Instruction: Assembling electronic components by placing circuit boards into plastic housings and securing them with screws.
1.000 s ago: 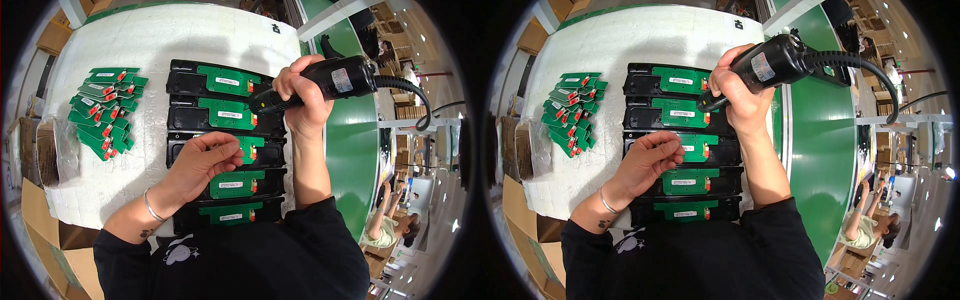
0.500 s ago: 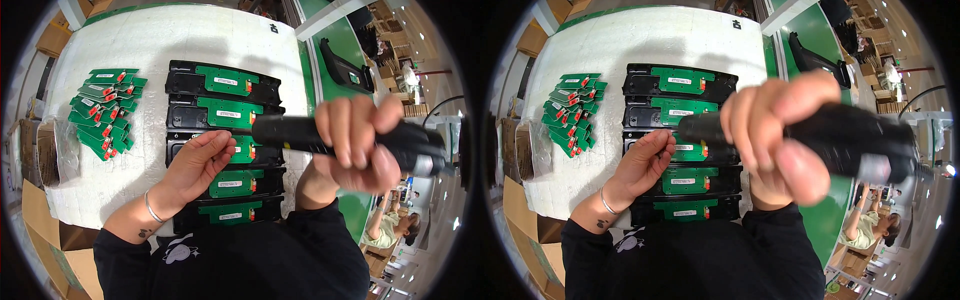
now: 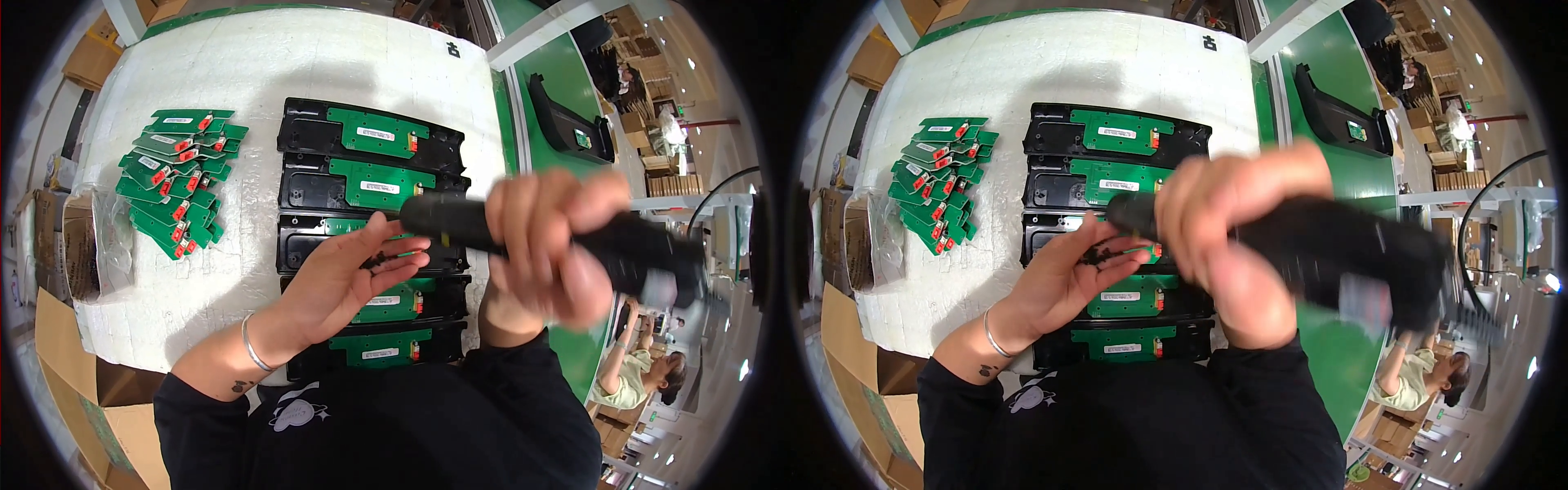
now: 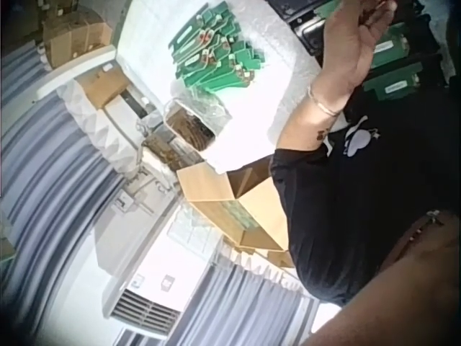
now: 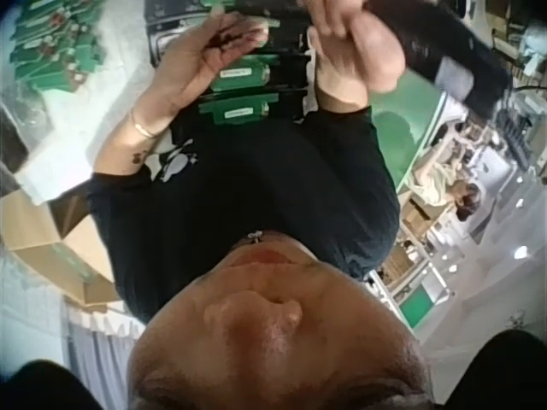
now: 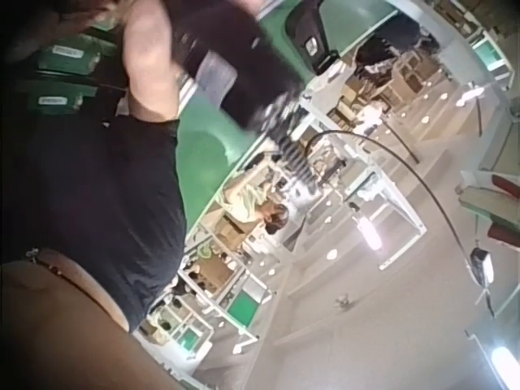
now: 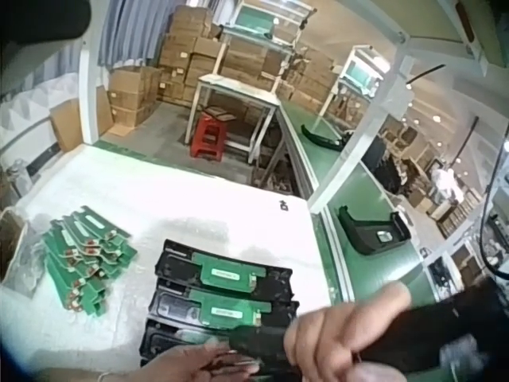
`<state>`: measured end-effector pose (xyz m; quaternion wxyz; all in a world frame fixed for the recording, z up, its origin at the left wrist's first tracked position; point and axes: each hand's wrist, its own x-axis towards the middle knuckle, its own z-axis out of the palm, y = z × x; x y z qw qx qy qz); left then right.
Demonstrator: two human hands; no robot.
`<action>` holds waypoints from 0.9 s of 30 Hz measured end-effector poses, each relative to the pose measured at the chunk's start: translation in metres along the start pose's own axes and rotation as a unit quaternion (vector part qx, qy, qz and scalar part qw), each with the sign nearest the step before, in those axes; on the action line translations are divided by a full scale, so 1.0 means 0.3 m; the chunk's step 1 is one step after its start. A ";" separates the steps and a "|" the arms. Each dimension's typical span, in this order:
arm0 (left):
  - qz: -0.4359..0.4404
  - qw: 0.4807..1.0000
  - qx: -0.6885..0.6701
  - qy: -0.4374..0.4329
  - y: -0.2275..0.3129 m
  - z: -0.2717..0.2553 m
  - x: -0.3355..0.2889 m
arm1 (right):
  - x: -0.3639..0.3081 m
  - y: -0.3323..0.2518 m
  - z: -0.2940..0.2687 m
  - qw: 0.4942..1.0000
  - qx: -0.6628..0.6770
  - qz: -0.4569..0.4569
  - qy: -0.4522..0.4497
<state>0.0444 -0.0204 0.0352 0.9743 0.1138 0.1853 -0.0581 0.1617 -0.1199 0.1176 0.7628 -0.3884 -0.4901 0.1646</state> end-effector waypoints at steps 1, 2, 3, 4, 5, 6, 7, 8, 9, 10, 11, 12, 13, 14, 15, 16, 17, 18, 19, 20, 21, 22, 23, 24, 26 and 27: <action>0.005 1.000 -0.001 0.004 0.003 -0.014 -0.005 | 0.015 0.029 -0.011 0.999 -0.033 0.020 0.034; 0.002 1.000 0.017 0.001 0.003 -0.027 0.000 | 0.031 0.063 -0.038 0.996 -0.038 0.027 0.078; -0.001 0.999 0.035 -0.003 0.004 -0.036 0.003 | 0.052 0.093 -0.071 0.993 0.021 0.032 0.109; 0.000 0.999 0.034 -0.002 0.006 -0.040 0.002 | 0.068 0.119 -0.095 0.988 0.012 0.043 0.147; 0.001 0.998 0.064 -0.018 0.008 -0.040 0.004 | 0.080 0.132 -0.117 0.986 -0.011 0.056 0.156; 0.003 0.995 0.094 -0.034 0.010 -0.040 0.005 | 0.089 0.141 -0.134 0.983 -0.035 0.069 0.166; 0.001 0.995 0.094 -0.036 0.009 -0.043 0.004 | 0.093 0.150 -0.144 0.980 -0.025 0.079 0.181; 0.007 0.993 0.108 -0.047 0.007 -0.047 0.002 | 0.095 0.157 -0.151 0.980 -0.027 0.078 0.181; 0.012 0.991 0.121 -0.058 0.006 -0.049 0.000 | 0.097 0.163 -0.157 0.980 -0.042 0.081 0.178; 0.012 0.991 0.121 -0.059 0.006 -0.053 -0.001 | 0.098 0.172 -0.160 0.979 -0.056 0.085 0.175; 0.016 0.989 0.132 -0.062 0.006 -0.057 -0.002 | 0.099 0.180 -0.163 0.979 -0.056 0.084 0.178; 0.020 0.987 0.143 -0.064 0.006 -0.060 -0.002 | 0.098 0.185 -0.166 0.979 -0.057 0.084 0.178; 0.020 0.987 0.143 -0.064 0.009 -0.064 -0.003 | 0.099 0.189 -0.167 0.978 -0.061 0.089 0.180; 0.014 0.985 0.154 -0.077 0.012 -0.069 -0.004 | 0.099 0.192 -0.167 0.977 -0.065 0.094 0.182; 0.009 0.982 0.166 -0.089 0.014 -0.073 -0.004 | 0.100 0.191 -0.166 0.977 -0.065 0.094 0.182; 0.009 0.982 0.166 -0.089 0.014 -0.076 -0.002 | 0.101 0.190 -0.164 0.975 -0.092 0.105 0.175; 0.012 0.985 0.157 -0.075 0.014 -0.079 0.000 | 0.102 0.191 -0.164 0.972 -0.119 0.116 0.168; 0.014 0.987 0.149 -0.061 0.014 -0.081 0.002 | 0.103 0.194 -0.166 0.972 -0.119 0.116 0.168; 0.015 0.987 0.148 -0.060 0.012 -0.079 0.002 | 0.106 0.199 -0.166 0.973 -0.118 0.120 0.159; 0.015 0.991 0.128 -0.029 0.009 -0.076 0.003 | 0.109 0.204 -0.167 0.974 -0.117 0.123 0.150; 0.014 0.994 0.107 0.002 0.007 -0.074 0.003 | 0.111 0.208 -0.166 0.974 -0.116 0.124 0.150; 0.015 0.994 0.107 0.002 0.006 -0.075 0.003 | 0.114 0.209 -0.164 0.974 -0.125 0.124 0.141; 0.017 0.996 0.092 0.010 0.005 -0.077 0.004 | 0.116 0.209 -0.162 0.974 -0.133 0.125 0.133; 0.020 0.997 0.077 0.018 0.004 -0.079 0.005 | 0.116 0.210 -0.163 0.974 -0.133 0.124 0.133; 0.026 0.997 0.075 0.019 0.008 -0.085 0.004 | 0.118 0.214 -0.163 0.972 -0.132 0.140 0.133; 0.030 0.997 0.072 0.020 0.010 -0.087 0.004 | 0.119 0.214 -0.164 0.972 -0.131 0.139 0.134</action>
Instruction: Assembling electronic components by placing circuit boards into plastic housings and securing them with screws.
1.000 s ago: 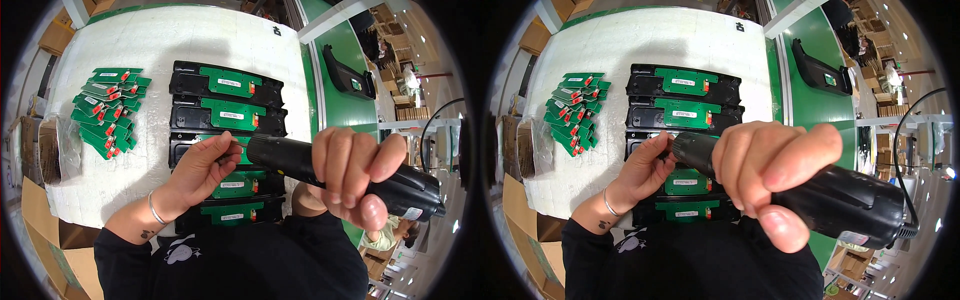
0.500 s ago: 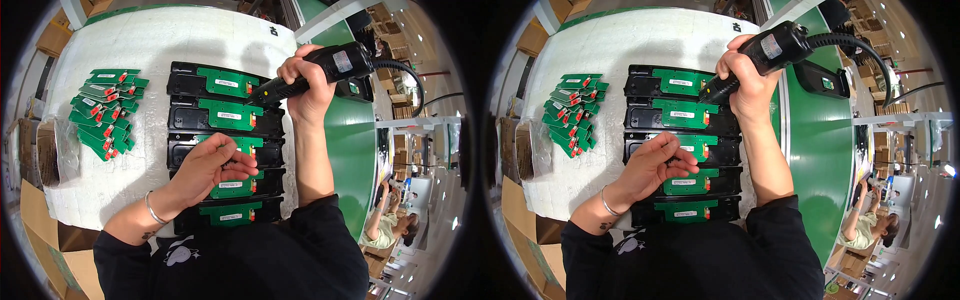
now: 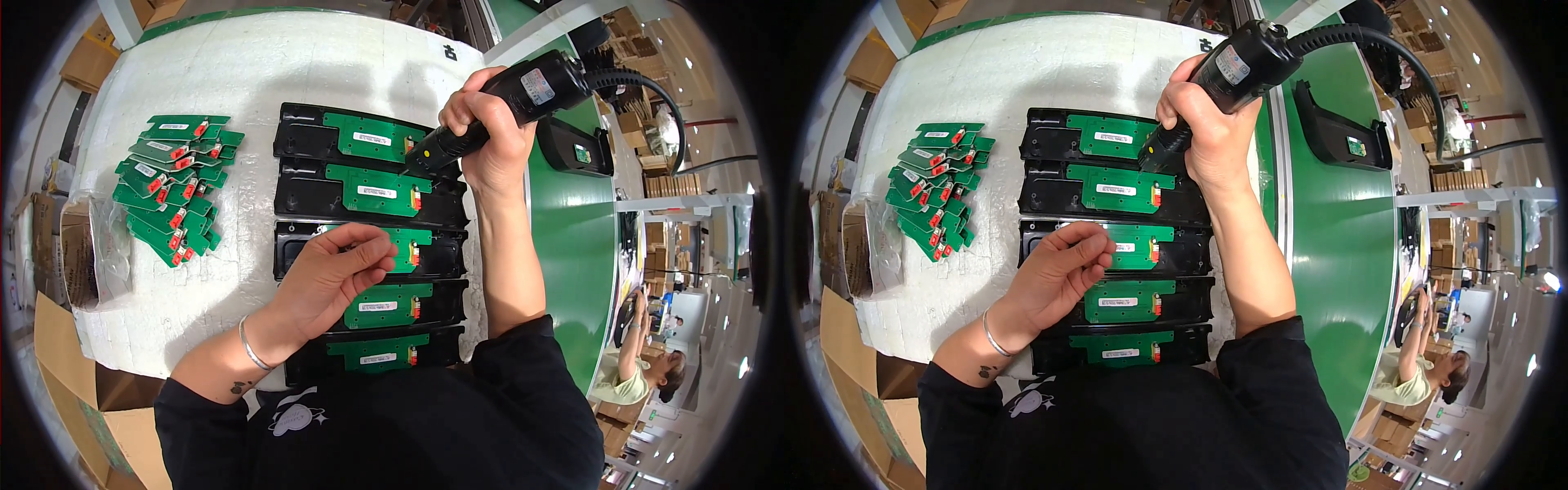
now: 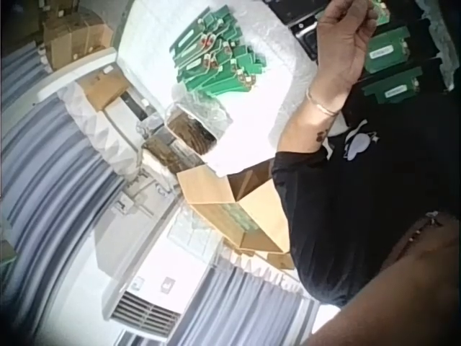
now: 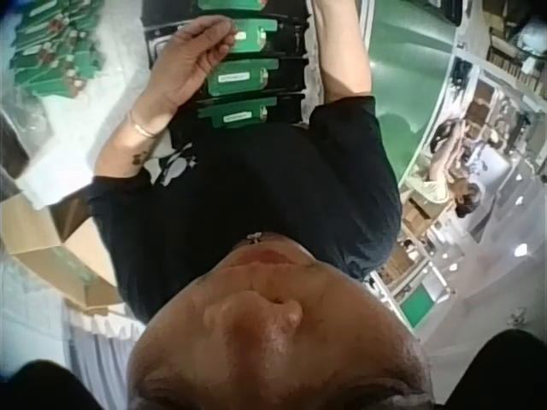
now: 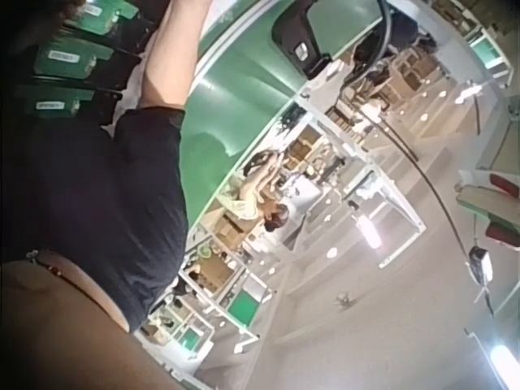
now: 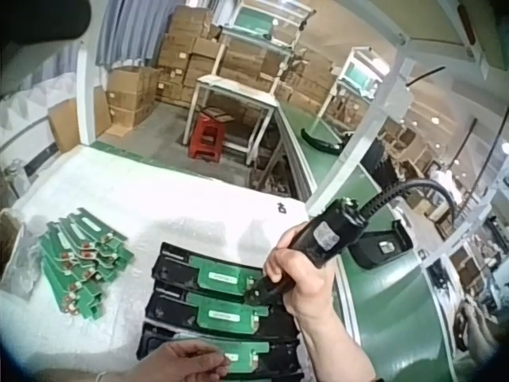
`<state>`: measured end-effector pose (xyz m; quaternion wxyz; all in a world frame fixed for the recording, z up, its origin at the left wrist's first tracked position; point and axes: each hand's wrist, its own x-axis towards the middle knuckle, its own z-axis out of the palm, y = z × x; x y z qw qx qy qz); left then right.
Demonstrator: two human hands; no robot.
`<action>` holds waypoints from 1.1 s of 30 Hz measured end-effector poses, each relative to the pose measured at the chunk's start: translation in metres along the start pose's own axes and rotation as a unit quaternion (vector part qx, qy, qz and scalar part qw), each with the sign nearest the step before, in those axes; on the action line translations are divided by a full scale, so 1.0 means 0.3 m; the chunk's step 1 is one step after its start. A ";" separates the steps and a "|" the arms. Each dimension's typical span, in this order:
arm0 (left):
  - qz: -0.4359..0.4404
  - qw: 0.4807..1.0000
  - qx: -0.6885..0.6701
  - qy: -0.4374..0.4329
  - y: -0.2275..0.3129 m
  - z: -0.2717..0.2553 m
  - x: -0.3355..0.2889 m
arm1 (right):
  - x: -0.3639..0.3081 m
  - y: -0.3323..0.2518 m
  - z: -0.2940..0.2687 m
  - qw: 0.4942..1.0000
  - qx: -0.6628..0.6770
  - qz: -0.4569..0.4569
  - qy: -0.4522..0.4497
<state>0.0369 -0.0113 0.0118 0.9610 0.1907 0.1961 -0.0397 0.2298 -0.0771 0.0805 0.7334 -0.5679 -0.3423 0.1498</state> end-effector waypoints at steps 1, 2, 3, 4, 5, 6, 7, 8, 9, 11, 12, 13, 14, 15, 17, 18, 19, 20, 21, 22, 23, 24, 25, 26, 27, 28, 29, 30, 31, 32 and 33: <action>0.000 1.000 0.001 0.000 0.001 -0.002 0.001 | 0.000 -0.001 -0.001 1.000 -0.001 -0.001 -0.003; -0.003 1.000 -0.014 -0.003 0.003 -0.002 0.004 | -0.001 -0.003 -0.001 1.000 -0.002 -0.002 -0.006; -0.006 1.000 -0.029 -0.005 0.003 -0.001 0.006 | -0.003 -0.007 -0.002 1.000 -0.002 -0.003 -0.004; -0.006 1.000 -0.027 -0.006 0.002 0.000 0.007 | -0.005 -0.008 0.000 1.000 -0.004 -0.013 -0.007; -0.004 1.000 -0.025 0.002 0.000 0.003 0.009 | -0.008 -0.010 0.001 1.000 -0.005 -0.023 -0.009; -0.002 1.000 -0.022 0.009 0.000 0.005 0.010 | -0.024 -0.033 0.007 0.999 0.025 -0.027 -0.005; 0.002 1.000 -0.024 0.011 0.002 -0.002 0.010 | -0.046 -0.062 0.024 0.998 0.058 -0.030 -0.005; 0.004 0.999 -0.033 0.010 0.001 -0.004 0.008 | -0.074 -0.104 0.034 0.994 0.088 -0.052 -0.027; 0.007 0.999 -0.043 0.008 0.001 -0.006 0.006 | -0.102 -0.144 0.039 0.984 0.131 -0.088 -0.082; 0.001 0.998 -0.061 -0.011 0.001 -0.008 0.003 | -0.142 -0.231 0.031 0.956 0.146 -0.152 -0.205; -0.001 0.996 -0.081 -0.024 0.000 -0.014 0.000 | -0.161 -0.261 0.044 0.949 0.159 -0.150 -0.228; -0.003 0.997 -0.080 -0.022 -0.002 -0.013 0.003 | -0.191 -0.284 0.055 0.958 0.160 -0.124 -0.204; 0.002 0.996 -0.079 -0.027 -0.003 -0.010 0.005 | -0.205 -0.284 0.049 0.960 0.153 -0.123 -0.200; 0.007 0.996 -0.078 -0.031 -0.004 -0.009 0.008 | -0.216 -0.282 0.043 0.962 0.147 -0.122 -0.197; 0.003 0.996 -0.077 -0.035 -0.006 -0.006 0.008 | -0.237 -0.292 0.046 0.965 0.141 -0.117 -0.187; -0.002 0.996 -0.077 -0.038 -0.009 -0.004 0.007 | -0.245 -0.297 0.044 0.968 0.136 -0.117 -0.176; 0.001 0.996 -0.078 -0.036 -0.009 -0.008 0.003 | -0.248 -0.295 0.048 0.970 0.133 -0.115 -0.170; 0.005 0.997 -0.077 -0.032 -0.009 -0.011 -0.001 | -0.251 -0.293 0.052 0.969 0.135 -0.115 -0.172; 0.007 0.997 -0.075 -0.028 -0.010 -0.015 -0.005 | -0.254 -0.291 0.057 0.968 0.140 -0.113 -0.176; 0.006 0.997 -0.074 -0.030 -0.010 -0.009 -0.003 | -0.256 -0.297 0.054 0.968 0.140 -0.113 -0.176; -0.001 0.997 -0.064 -0.030 -0.011 -0.002 -0.003 | -0.258 -0.299 0.052 0.968 0.137 -0.114 -0.174; -0.008 0.998 -0.055 -0.030 -0.011 0.004 -0.001 | -0.262 -0.299 0.050 0.968 0.142 -0.115 -0.172; -0.006 0.998 -0.055 -0.028 -0.010 -0.002 0.000 | -0.262 -0.294 0.053 0.966 0.151 -0.114 -0.174; -0.012 0.997 -0.063 -0.053 -0.010 -0.014 0.005 | -0.261 -0.290 0.055 0.966 0.152 -0.113 -0.175; -0.018 0.994 -0.070 -0.077 -0.010 -0.026 0.009 | -0.260 -0.285 0.056 0.965 0.161 -0.113 -0.173; -0.019 0.994 -0.070 -0.076 -0.014 -0.039 0.013 | -0.260 -0.283 0.055 0.964 0.169 -0.112 -0.169; -0.027 0.990 -0.092 -0.107 -0.018 -0.052 0.017 | -0.259 -0.281 0.055 0.965 0.170 -0.112 -0.168; -0.035 0.983 -0.114 -0.137 -0.021 -0.059 0.019 | -0.255 -0.276 0.056 0.965 0.174 -0.111 -0.163; -0.037 0.983 -0.115 -0.136 -0.019 -0.033 0.011 | -0.252 -0.266 0.056 0.965 0.177 -0.110 -0.158; -0.043 0.989 -0.097 -0.103 -0.016 0.020 0.001 | -0.245 -0.244 0.046 0.965 0.172 -0.120 -0.157; -0.048 0.993 -0.079 -0.071 -0.017 0.048 -0.004 | -0.239 -0.217 0.044 0.972 0.154 -0.130 -0.119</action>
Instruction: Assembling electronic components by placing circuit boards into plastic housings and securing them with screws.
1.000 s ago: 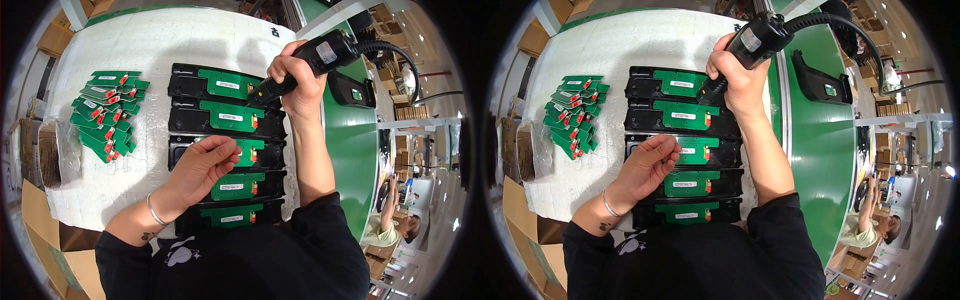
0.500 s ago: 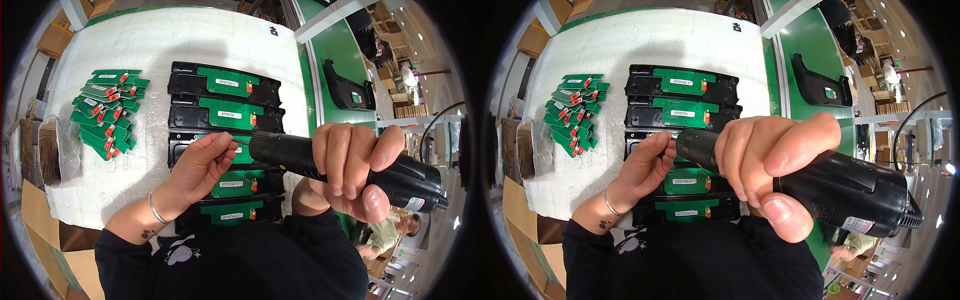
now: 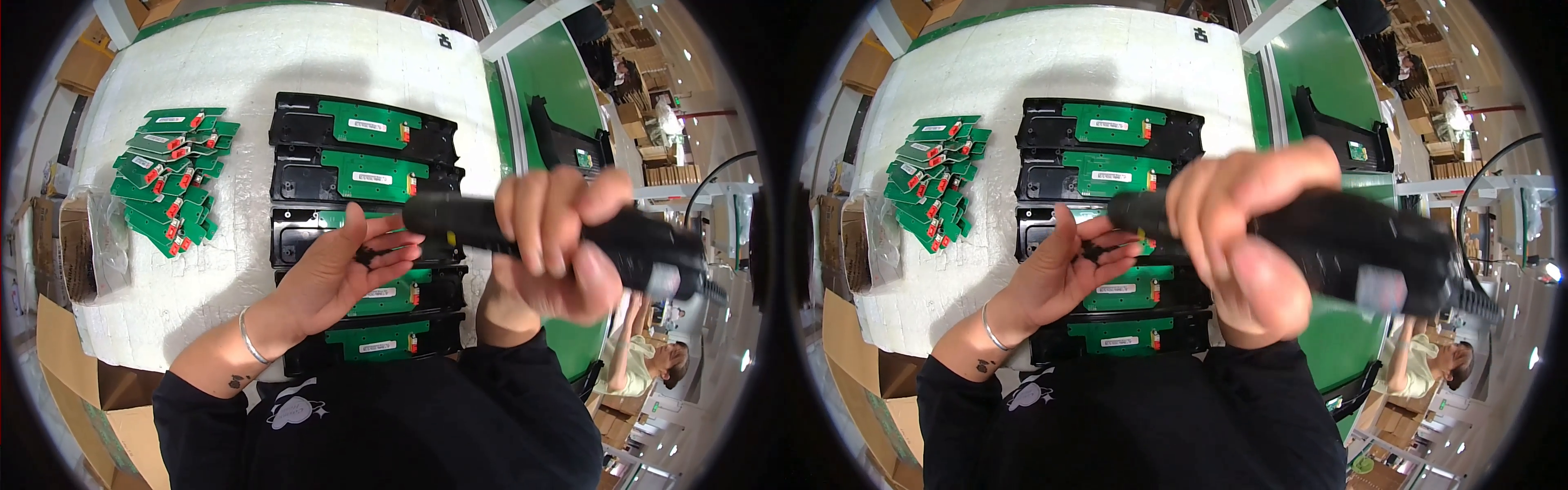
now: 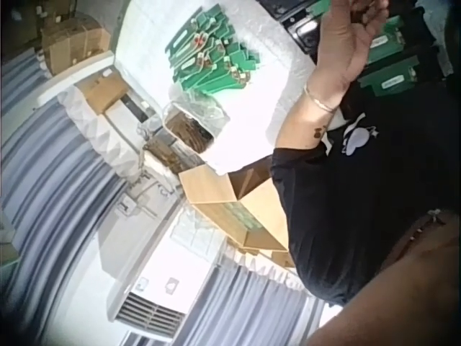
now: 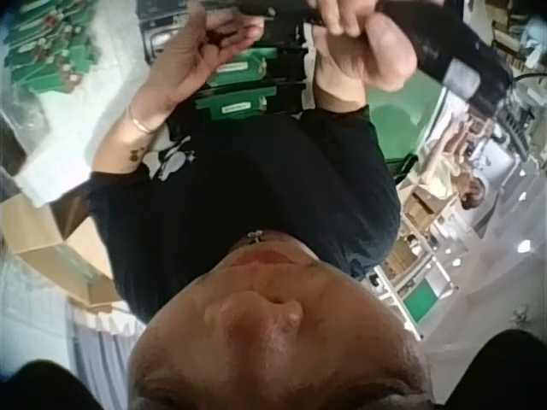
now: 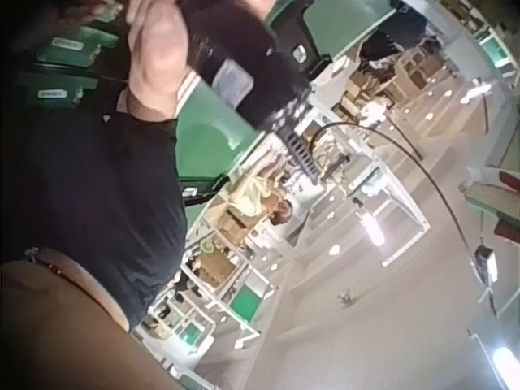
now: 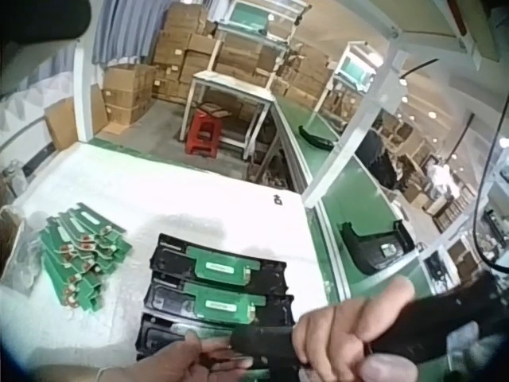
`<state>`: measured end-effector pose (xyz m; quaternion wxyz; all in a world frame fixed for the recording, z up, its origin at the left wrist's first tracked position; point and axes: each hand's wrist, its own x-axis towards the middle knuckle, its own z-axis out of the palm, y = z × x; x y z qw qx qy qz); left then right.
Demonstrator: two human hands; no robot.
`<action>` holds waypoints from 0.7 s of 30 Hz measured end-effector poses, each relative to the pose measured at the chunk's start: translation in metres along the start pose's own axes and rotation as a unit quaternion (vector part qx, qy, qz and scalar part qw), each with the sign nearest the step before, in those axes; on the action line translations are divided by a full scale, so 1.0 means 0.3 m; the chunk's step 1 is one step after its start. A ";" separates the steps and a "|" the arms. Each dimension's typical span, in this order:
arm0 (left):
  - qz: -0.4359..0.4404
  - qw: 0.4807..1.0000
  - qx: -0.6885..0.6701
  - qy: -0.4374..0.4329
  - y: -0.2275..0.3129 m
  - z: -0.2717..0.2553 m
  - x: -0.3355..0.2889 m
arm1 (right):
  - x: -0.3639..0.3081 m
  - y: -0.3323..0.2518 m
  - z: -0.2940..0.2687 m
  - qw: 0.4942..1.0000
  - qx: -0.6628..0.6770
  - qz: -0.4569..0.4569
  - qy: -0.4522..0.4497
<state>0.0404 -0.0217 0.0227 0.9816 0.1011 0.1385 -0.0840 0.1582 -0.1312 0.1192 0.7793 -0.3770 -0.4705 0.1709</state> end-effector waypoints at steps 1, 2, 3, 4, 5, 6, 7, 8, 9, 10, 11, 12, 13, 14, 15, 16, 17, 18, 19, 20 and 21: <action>-0.018 1.000 -0.022 0.012 -0.002 0.000 -0.003 | -0.001 0.019 -0.009 0.997 -0.045 -0.006 0.055; -0.020 0.999 -0.022 0.012 -0.004 -0.014 0.001 | 0.009 0.046 -0.035 0.994 -0.078 0.001 0.075; -0.024 0.998 -0.016 0.052 -0.008 -0.034 0.009 | 0.013 0.068 -0.062 0.989 -0.107 0.024 0.103; -0.030 0.995 -0.010 0.090 -0.012 -0.043 0.016 | 0.011 0.091 -0.089 0.983 -0.121 0.034 0.132; 0.002 0.997 0.021 0.075 -0.014 -0.045 0.020 | 0.010 0.100 -0.103 0.979 -0.135 0.058 0.144; 0.002 0.997 0.020 0.075 -0.014 -0.037 0.018 | 0.009 0.106 -0.113 0.973 -0.148 0.083 0.156; 0.005 0.997 0.043 0.064 -0.009 -0.026 0.012 | 0.004 0.114 -0.123 0.973 -0.148 0.083 0.157; 0.009 0.996 0.065 0.053 -0.006 -0.019 0.008 | -0.001 0.121 -0.132 0.972 -0.148 0.085 0.158; 0.009 0.996 0.065 0.053 -0.005 -0.016 0.006 | -0.003 0.123 -0.136 0.972 -0.148 0.088 0.160; 0.012 0.996 0.080 0.048 -0.003 -0.017 0.003 | -0.004 0.123 -0.136 0.972 -0.147 0.088 0.160; 0.016 0.995 0.094 0.043 -0.002 -0.018 0.000 | -0.005 0.121 -0.137 0.974 -0.143 0.089 0.154; 0.016 0.995 0.094 0.043 0.001 -0.022 -0.002 | -0.005 0.120 -0.137 0.975 -0.139 0.091 0.149; 0.017 0.996 0.079 0.036 0.004 -0.027 -0.002 | -0.005 0.123 -0.132 0.975 -0.139 0.091 0.149; 0.018 0.997 0.065 0.029 0.006 -0.031 -0.001 | -0.006 0.127 -0.123 0.974 -0.141 0.092 0.152; 0.017 0.997 0.065 0.029 0.004 -0.027 0.002 | -0.007 0.131 -0.119 0.973 -0.143 0.093 0.154; 0.023 0.997 0.044 0.059 -0.001 -0.017 0.003 | -0.005 0.134 -0.122 0.973 -0.143 0.093 0.154; 0.028 0.995 0.023 0.089 -0.003 -0.012 0.004 | -0.004 0.141 -0.127 0.978 -0.115 0.085 0.153; 0.028 0.995 0.022 0.089 -0.005 -0.015 0.005 | -0.002 0.145 -0.131 0.982 -0.087 0.078 0.152; 0.026 0.996 0.050 0.071 -0.008 -0.021 0.006 | 0.002 0.147 -0.131 0.982 -0.086 0.078 0.150; 0.023 0.995 0.078 0.053 -0.009 -0.024 0.006 | 0.004 0.147 -0.133 0.982 -0.092 0.084 0.142; 0.024 0.995 0.077 0.054 -0.006 -0.022 0.002 | 0.007 0.148 -0.133 0.982 -0.098 0.090 0.133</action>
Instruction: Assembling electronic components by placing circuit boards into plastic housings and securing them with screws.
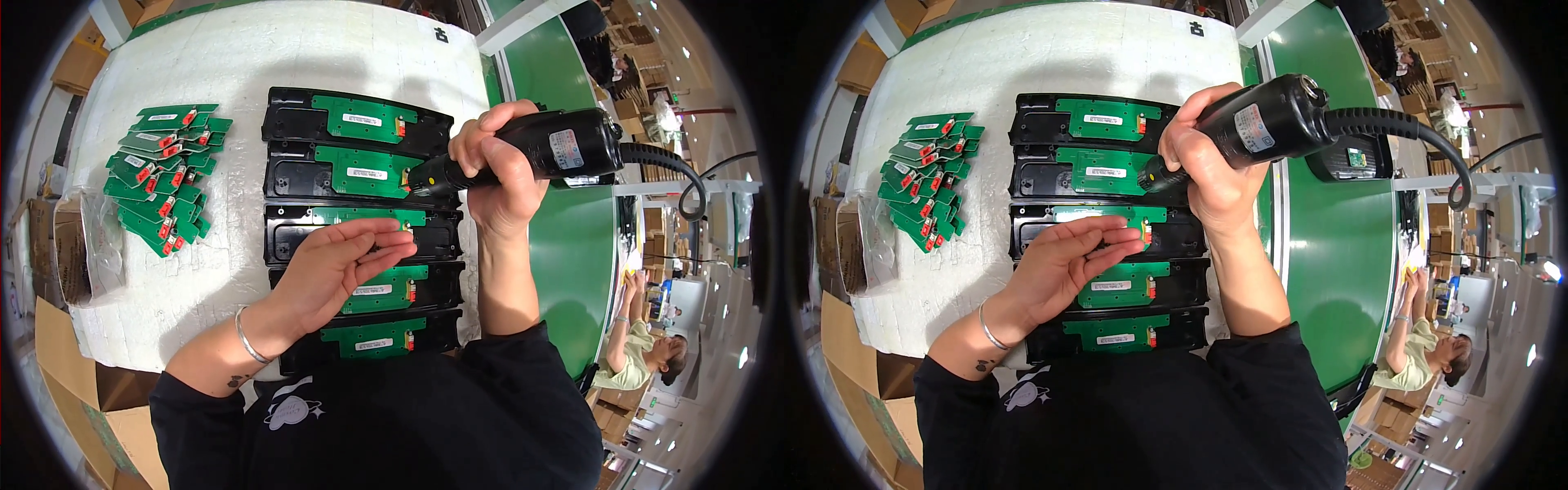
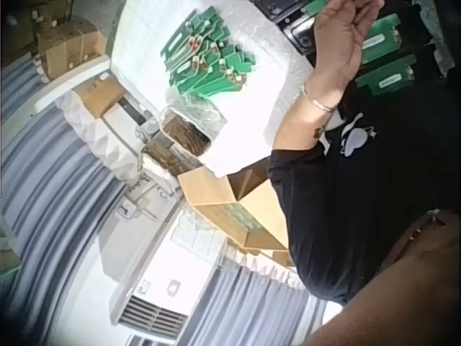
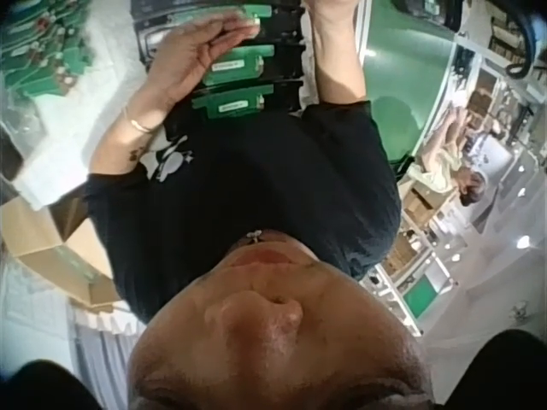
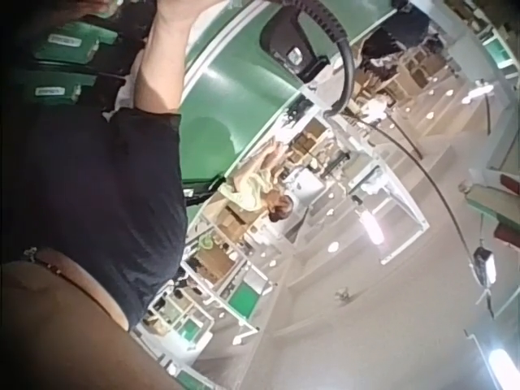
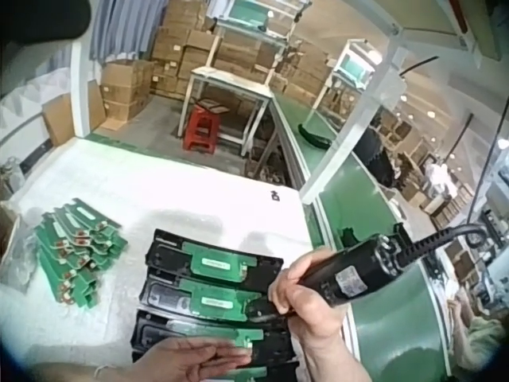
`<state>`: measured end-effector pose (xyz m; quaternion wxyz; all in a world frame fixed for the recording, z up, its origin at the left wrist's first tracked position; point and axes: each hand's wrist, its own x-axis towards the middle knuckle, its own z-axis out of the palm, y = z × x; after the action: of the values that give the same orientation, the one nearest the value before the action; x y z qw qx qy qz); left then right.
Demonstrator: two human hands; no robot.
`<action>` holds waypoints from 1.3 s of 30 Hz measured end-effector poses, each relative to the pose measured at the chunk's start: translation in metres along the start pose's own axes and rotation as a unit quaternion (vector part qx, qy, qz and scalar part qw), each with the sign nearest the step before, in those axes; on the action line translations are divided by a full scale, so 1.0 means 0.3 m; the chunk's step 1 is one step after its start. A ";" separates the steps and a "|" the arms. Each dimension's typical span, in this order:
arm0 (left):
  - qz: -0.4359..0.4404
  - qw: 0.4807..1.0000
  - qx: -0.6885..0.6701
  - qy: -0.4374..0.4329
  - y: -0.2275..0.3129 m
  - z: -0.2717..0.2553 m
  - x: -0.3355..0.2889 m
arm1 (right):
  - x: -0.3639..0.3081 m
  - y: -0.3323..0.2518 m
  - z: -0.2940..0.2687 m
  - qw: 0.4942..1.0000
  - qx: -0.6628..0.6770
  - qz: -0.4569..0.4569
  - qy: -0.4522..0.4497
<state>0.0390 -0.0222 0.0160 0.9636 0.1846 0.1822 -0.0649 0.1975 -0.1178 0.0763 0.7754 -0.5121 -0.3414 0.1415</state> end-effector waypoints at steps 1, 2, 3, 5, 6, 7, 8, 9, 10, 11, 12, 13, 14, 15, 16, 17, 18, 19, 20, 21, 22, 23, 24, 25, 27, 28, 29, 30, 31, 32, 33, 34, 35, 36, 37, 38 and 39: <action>-0.001 1.000 0.017 -0.008 0.005 0.002 -0.003 | 0.000 0.001 0.000 1.000 0.000 0.000 0.000; -0.001 0.999 0.035 -0.016 0.009 0.004 -0.006 | -0.002 0.002 0.000 1.000 0.000 0.006 -0.004; -0.001 0.999 0.035 -0.016 0.011 0.006 -0.006 | -0.002 0.002 0.000 1.000 0.000 0.011 -0.007; 0.002 0.998 0.061 0.024 0.015 0.009 -0.005 | -0.003 0.002 0.000 1.000 -0.009 0.012 -0.008; 0.002 0.998 0.062 0.023 0.017 0.012 -0.002 | -0.004 0.001 0.000 1.000 -0.018 0.014 -0.010; -0.002 0.999 0.022 0.030 0.018 0.018 0.003 | -0.005 -0.002 0.002 1.000 -0.019 0.012 -0.009; -0.006 0.999 -0.019 0.036 0.019 0.022 0.005 | -0.006 -0.005 0.007 0.999 -0.043 0.010 -0.003; -0.008 0.999 -0.017 0.034 0.012 0.017 0.009 | -0.007 -0.010 0.009 0.998 -0.066 0.008 0.003; 0.000 1.000 0.003 0.017 -0.001 0.000 0.012 | -0.005 -0.018 0.016 0.999 -0.054 0.001 0.005; 0.007 1.000 0.023 -0.001 -0.007 -0.010 0.011 | -0.005 -0.033 0.024 0.999 -0.042 -0.006 0.008; 0.011 1.000 0.023 0.000 -0.008 -0.011 0.004 | -0.014 -0.056 0.036 1.000 -0.010 -0.019 0.014; 0.005 0.999 0.040 -0.006 -0.007 -0.007 -0.002 | -0.023 -0.090 0.036 0.999 0.025 -0.035 -0.024; -0.002 0.998 0.059 -0.013 -0.005 -0.001 -0.003 | -0.035 -0.136 0.040 0.996 0.045 -0.045 -0.056; -0.002 0.998 0.059 -0.016 -0.004 0.000 -0.001 | -0.045 -0.181 0.047 0.992 0.065 -0.054 -0.090; 0.000 0.998 0.052 -0.019 -0.006 -0.007 -0.001 | -0.054 -0.211 0.051 0.988 0.076 -0.057 -0.126; 0.003 0.999 0.044 -0.022 -0.007 -0.012 -0.002 | -0.063 -0.232 0.053 0.981 0.087 -0.059 -0.162; 0.003 0.999 0.045 -0.022 -0.003 -0.011 -0.005 | -0.074 -0.241 0.054 0.977 0.099 -0.058 -0.181; -0.005 0.997 0.066 -0.028 0.003 -0.007 -0.007 | -0.085 -0.252 0.054 0.972 0.110 -0.059 -0.199; -0.013 0.995 0.088 -0.034 0.007 -0.004 -0.008 | -0.099 -0.268 0.054 0.974 0.102 -0.052 -0.193; -0.015 0.995 0.089 -0.035 0.006 -0.007 -0.007 | -0.107 -0.276 0.056 0.975 0.104 -0.053 -0.190; -0.003 0.996 0.089 -0.022 0.003 -0.012 -0.006 | -0.113 -0.282 0.061 0.978 0.094 -0.060 -0.176; 0.008 0.996 0.090 -0.010 0.001 -0.015 -0.006 | -0.118 -0.287 0.064 0.981 0.084 -0.067 -0.161; 0.007 0.996 0.091 -0.011 0.001 -0.014 -0.005 | -0.121 -0.289 0.062 0.981 0.083 -0.068 -0.160; 0.001 0.998 0.064 0.001 0.002 -0.014 -0.006 | -0.123 -0.291 0.059 0.981 0.093 -0.068 -0.156; -0.005 0.999 0.038 0.012 0.002 -0.018 -0.006 | -0.124 -0.290 0.057 0.981 0.102 -0.069 -0.153; -0.005 0.999 0.042 0.012 0.000 -0.023 -0.005 | -0.121 -0.285 0.060 0.981 0.095 -0.073 -0.151; -0.004 0.999 0.046 0.013 0.000 -0.026 -0.005 | -0.120 -0.281 0.062 0.982 0.087 -0.076 -0.150; -0.003 0.999 0.046 0.013 0.000 -0.025 -0.006 | -0.120 -0.279 0.065 0.982 0.088 -0.077 -0.151; -0.002 0.998 0.056 0.021 0.001 -0.020 -0.006 | -0.120 -0.278 0.067 0.983 0.086 -0.073 -0.144; -0.001 0.997 0.065 0.029 0.002 -0.015 -0.006 | -0.119 -0.277 0.068 0.984 0.084 -0.070 -0.138; 0.000 0.997 0.065 0.028 0.005 -0.005 -0.007 | -0.118 -0.276 0.067 0.984 0.083 -0.070 -0.139; 0.008 0.996 0.080 0.040 0.010 0.007 -0.009 | -0.118 -0.271 0.066 0.984 0.084 -0.070 -0.138; 0.015 0.994 0.094 0.051 0.013 0.012 -0.009 | -0.116 -0.268 0.065 0.984 0.084 -0.070 -0.137; 0.016 0.994 0.093 0.051 0.017 0.007 -0.007 | -0.114 -0.265 0.064 0.984 0.084 -0.070 -0.138; 0.005 0.996 0.077 0.033 0.022 -0.002 -0.006 | -0.113 -0.265 0.064 0.984 0.085 -0.073 -0.142; -0.007 0.998 0.060 0.014 0.025 -0.012 -0.006 | -0.111 -0.264 0.064 0.983 0.085 -0.075 -0.145; -0.007 0.998 0.059 0.014 0.023 -0.026 -0.003 | -0.109 -0.262 0.064 0.983 0.085 -0.074 -0.145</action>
<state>0.0368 -0.0130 0.0120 0.9478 0.2410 0.1928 -0.0798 0.1505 -0.1572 0.1384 0.7668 -0.3919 -0.4739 0.1842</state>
